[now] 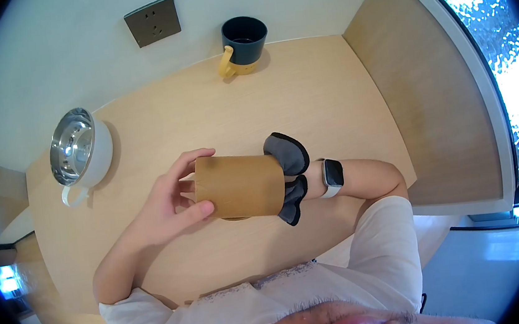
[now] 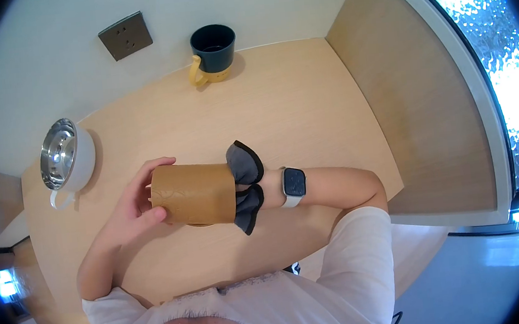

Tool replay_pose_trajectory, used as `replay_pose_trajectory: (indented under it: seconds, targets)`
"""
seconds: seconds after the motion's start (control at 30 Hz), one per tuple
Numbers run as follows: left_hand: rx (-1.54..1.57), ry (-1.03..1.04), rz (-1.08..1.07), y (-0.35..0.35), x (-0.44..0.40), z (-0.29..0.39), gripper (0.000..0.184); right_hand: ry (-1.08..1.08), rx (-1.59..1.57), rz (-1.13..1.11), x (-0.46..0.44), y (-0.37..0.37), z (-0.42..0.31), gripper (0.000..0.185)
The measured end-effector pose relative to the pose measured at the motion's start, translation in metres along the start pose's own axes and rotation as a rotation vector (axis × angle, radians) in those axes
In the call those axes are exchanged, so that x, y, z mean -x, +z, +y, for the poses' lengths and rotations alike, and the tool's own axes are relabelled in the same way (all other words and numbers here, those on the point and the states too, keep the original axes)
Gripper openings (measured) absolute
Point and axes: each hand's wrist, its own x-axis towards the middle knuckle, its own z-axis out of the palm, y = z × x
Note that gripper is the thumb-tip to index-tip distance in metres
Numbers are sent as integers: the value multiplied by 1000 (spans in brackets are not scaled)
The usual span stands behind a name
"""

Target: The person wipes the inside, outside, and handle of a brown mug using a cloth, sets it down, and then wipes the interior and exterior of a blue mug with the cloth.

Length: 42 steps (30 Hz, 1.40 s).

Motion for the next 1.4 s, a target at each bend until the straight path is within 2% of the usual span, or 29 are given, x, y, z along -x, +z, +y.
replay_pose_trajectory:
  seconds: [0.1,0.17,0.2,0.27,0.3,0.37,0.4,0.47,0.5,0.57,0.6,0.67,0.7,0.77,0.8,0.87,1.0,1.1,1.17,1.2,1.23,1.27,1.3,1.37,1.4]
  targets:
    - [-123,1,-8,-1,1,1,79,41,-12,-1,1,-2,-3,58]
    - [-289,226,-41,-1,-1,-1,71,77,-14,-3,4,-2,-6,58]
    - [-289,226,-42,0,-1,-2,71,97,-10,0,8,-3,-8,58]
    - [-556,517,-36,1,-2,-2,68,134,13,9,20,-4,-15,57]
    - [-556,516,-36,-3,-2,-5,68,149,27,20,26,-4,-17,57]
    - [-1015,887,-147,-13,-2,-13,68,176,58,27,35,-7,-21,57]
    - [-1015,887,-148,-13,-4,-15,68,182,68,24,36,-8,-23,57]
    - [-1285,1222,-98,-11,-8,-17,68,195,88,27,39,-9,-26,57]
    - [-1286,1222,-99,-11,-9,-15,68,193,95,20,38,-9,-26,57]
    - [-1226,1019,-78,-11,-10,-6,71,192,98,17,36,-9,-26,57]
    - [-1226,1021,-79,-8,-8,-3,71,190,99,13,34,-9,-27,56]
    - [-736,706,120,1,-5,1,79,177,78,8,27,-8,-24,56]
    - [-735,706,120,-1,-5,0,79,173,70,7,25,-8,-24,56]
    - [-537,337,131,-6,-3,-4,90,177,57,19,26,-9,-23,56]
    - [-537,337,132,-6,-1,-2,90,177,54,18,26,-7,-21,56]
    - [-224,74,45,-3,1,3,82,192,61,30,34,-8,-22,56]
    - [-95,-67,52,0,-3,-2,72,239,110,55,55,-9,-28,56]
    - [-114,57,46,-2,-4,-10,64,241,182,41,58,-10,-33,55]
    - [-388,316,41,-3,-5,-13,64,215,250,4,47,-10,-35,55]
    - [-388,314,41,-4,-5,-15,64,198,253,-25,36,-9,-33,55]
    - [-673,556,27,-6,-7,-16,65,197,184,-57,28,-11,-31,55]
    - [-958,799,12,-8,-9,-18,65,217,62,-90,20,-14,-26,55]
    - [-959,799,11,-10,-12,-19,65,267,-194,-146,15,-23,-17,54]
    - [-1309,1308,-76,-14,-19,-18,64,361,-705,-257,5,-40,-2,52]
    - [-1311,1308,-78,-16,-20,-16,64,378,-834,-285,6,-38,-7,51]
